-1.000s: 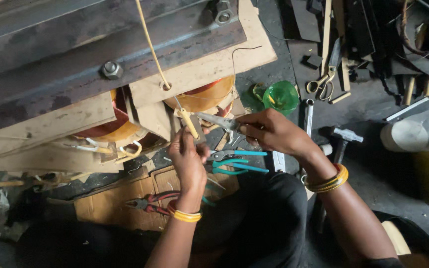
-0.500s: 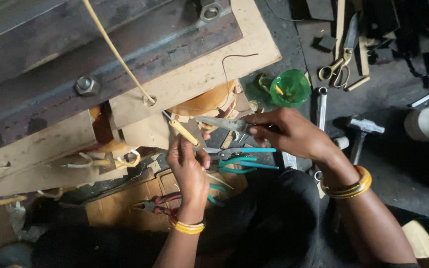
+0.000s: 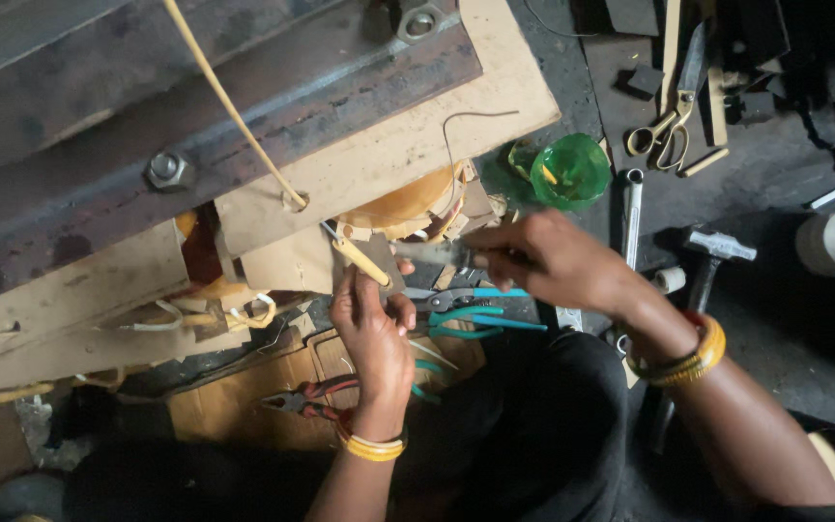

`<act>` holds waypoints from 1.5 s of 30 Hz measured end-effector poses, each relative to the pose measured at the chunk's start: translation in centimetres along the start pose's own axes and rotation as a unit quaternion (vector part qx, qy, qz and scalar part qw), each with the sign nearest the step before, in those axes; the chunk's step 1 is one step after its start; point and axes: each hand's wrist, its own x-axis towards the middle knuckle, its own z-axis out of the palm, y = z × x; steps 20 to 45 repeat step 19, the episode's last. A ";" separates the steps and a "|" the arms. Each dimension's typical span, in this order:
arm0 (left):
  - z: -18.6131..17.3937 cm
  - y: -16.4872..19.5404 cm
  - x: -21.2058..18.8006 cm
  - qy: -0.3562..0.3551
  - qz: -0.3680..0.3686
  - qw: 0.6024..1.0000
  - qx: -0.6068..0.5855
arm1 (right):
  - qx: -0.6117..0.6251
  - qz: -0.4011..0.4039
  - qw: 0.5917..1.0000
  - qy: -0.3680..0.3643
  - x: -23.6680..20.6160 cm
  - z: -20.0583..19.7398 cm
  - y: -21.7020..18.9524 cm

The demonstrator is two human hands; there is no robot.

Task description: The person sits on the floor winding wire around a wooden dowel fitted into a coil assembly, threading the wire end through the assembly and pulling it tight by hand. They use pliers to grip and adjust the wire, then cut the excess wire with scissors.

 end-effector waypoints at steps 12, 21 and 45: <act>-0.1 -0.6 0.0 0.021 -0.003 1.000 0.006 | 0.099 0.013 0.994 0.049 -2.5 0.0 0.9; -0.2 -0.9 0.0 0.006 -0.001 0.999 -0.031 | 0.096 0.038 0.993 0.056 -2.7 -0.6 0.8; -0.2 -0.9 0.0 0.006 -0.001 0.999 -0.031 | 0.096 0.038 0.993 0.056 -2.7 -0.6 0.8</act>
